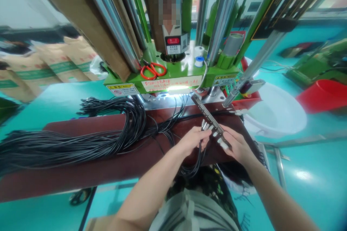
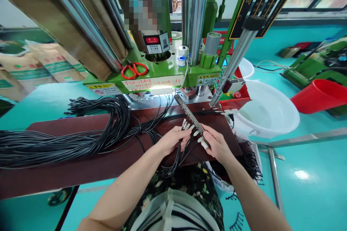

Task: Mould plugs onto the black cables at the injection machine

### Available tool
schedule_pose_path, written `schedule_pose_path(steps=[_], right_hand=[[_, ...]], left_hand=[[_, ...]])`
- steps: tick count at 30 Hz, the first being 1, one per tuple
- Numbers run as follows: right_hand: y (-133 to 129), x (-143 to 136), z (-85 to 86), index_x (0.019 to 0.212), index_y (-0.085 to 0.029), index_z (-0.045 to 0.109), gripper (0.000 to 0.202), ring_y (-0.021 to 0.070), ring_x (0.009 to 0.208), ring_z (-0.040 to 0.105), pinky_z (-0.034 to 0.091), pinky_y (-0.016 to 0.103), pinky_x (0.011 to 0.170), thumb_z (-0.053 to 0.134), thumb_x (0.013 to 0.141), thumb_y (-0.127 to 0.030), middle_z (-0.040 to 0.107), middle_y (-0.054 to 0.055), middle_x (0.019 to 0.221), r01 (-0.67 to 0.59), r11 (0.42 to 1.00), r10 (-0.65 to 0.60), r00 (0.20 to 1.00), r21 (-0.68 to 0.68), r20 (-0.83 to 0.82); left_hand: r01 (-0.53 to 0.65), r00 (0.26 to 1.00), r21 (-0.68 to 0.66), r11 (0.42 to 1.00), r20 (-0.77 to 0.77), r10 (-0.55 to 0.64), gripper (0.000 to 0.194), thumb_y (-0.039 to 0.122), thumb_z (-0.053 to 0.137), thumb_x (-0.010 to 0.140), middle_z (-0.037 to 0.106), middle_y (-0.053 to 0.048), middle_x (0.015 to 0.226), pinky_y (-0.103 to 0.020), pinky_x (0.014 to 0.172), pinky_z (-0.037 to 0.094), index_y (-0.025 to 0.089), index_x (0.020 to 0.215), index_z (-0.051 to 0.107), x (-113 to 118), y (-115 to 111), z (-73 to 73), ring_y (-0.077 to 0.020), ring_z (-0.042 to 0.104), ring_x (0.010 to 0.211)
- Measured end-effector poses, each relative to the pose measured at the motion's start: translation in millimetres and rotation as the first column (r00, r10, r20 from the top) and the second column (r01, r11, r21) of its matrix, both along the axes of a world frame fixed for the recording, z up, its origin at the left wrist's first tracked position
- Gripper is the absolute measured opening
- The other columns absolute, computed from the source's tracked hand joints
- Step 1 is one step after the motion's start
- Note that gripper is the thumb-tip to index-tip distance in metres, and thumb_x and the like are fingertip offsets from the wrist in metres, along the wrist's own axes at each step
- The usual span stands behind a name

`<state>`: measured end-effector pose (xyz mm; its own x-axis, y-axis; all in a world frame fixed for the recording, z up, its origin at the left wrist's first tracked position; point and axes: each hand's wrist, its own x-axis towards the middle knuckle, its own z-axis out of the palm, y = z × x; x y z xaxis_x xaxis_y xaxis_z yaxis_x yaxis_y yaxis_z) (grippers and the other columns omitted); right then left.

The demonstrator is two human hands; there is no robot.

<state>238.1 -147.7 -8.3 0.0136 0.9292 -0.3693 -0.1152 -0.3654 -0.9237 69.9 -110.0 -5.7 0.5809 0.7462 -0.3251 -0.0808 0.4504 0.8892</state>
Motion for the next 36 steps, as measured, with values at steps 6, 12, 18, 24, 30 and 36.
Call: schedule_pose_path(steps=[6, 12, 18, 24, 30, 36], right_hand=[[-1.4, 0.8, 3.8, 0.114, -0.021, 0.058, 0.047, 0.0077, 0.040, 0.032, 0.020, 0.018, 0.033, 0.056, 0.074, -0.045, 0.049, -0.001, 0.056, -0.027, 0.998, 0.024, 0.997, 0.050, 0.067], [-4.6, -3.5, 3.9, 0.115, -0.020, 0.058, 0.051, 0.0080, 0.045, 0.039, 0.025, 0.017, 0.035, 0.058, 0.073, -0.048, 0.058, 0.003, 0.069, -0.055, 0.995, 0.040, 0.984, 0.087, 0.173], [-6.2, -9.6, 13.9, 0.109, -0.022, 0.062, 0.047, 0.0097, 0.056, 0.045, 0.035, 0.017, 0.041, 0.063, 0.069, -0.047, 0.058, 0.003, 0.076, 0.002, 0.999, -0.007, 0.992, 0.040, 0.125], [-1.8, -5.8, 13.2, 0.106, -0.026, 0.063, 0.045, 0.0092, 0.058, 0.045, 0.035, 0.015, 0.042, 0.066, 0.066, -0.046, 0.057, 0.002, 0.078, 0.071, 0.996, -0.067, 0.995, -0.055, 0.072], [-1.2, -0.4, 4.6, 0.112, -0.025, 0.060, 0.047, 0.0061, 0.048, 0.040, 0.029, 0.013, 0.036, 0.062, 0.071, -0.048, 0.056, 0.001, 0.072, -0.018, 1.000, 0.018, 0.996, -0.008, 0.086], [0.3, 4.9, 0.2, 0.118, -0.023, 0.056, 0.053, 0.0049, 0.041, 0.034, 0.024, 0.014, 0.032, 0.059, 0.072, -0.050, 0.052, -0.001, 0.061, -0.098, 0.995, 0.098, 0.988, -0.006, 0.119]], left_hand=[[0.038, 0.999, -0.002, 0.999, 0.013, -0.038, 0.043, 0.050, 0.056, 0.071, 0.040, 0.003, 0.039, -0.021, 0.039, 0.031, 0.018, 0.046, 0.042, -1.0, 3.3, -0.2, -0.0076, 0.038, 0.036], [-0.077, 0.997, 0.091, 0.993, 0.020, 0.076, 0.043, 0.045, 0.054, 0.074, 0.038, 0.004, 0.037, -0.021, 0.038, 0.030, 0.017, 0.044, 0.040, 1.8, -3.8, -9.1, -0.0061, 0.034, 0.033], [-0.258, 0.966, 0.162, 0.952, 0.026, 0.258, 0.039, 0.049, 0.053, 0.074, 0.051, -0.001, 0.050, -0.020, 0.044, 0.037, 0.013, 0.057, 0.053, -0.5, -2.3, -4.3, -0.0080, 0.045, 0.044], [-0.570, 0.802, -0.021, 0.822, 0.201, 0.562, 0.032, 0.052, 0.043, 0.080, 0.034, 0.011, 0.038, -0.017, 0.033, 0.028, 0.020, 0.080, 0.042, -2.7, -1.2, 0.8, -0.0062, 0.028, 0.029], [-0.418, 0.900, 0.034, 0.908, 0.150, 0.409, 0.028, 0.045, 0.051, 0.078, 0.033, 0.012, 0.040, -0.014, 0.029, 0.020, 0.022, 0.073, 0.035, 8.2, -7.3, -6.0, -0.0042, 0.022, 0.029], [-0.406, 0.907, -0.022, 0.913, 0.112, 0.406, 0.028, 0.040, 0.060, 0.071, 0.033, 0.011, 0.037, -0.015, 0.029, 0.020, 0.019, 0.068, 0.043, 3.9, -4.0, -1.9, -0.0027, 0.023, 0.028]])
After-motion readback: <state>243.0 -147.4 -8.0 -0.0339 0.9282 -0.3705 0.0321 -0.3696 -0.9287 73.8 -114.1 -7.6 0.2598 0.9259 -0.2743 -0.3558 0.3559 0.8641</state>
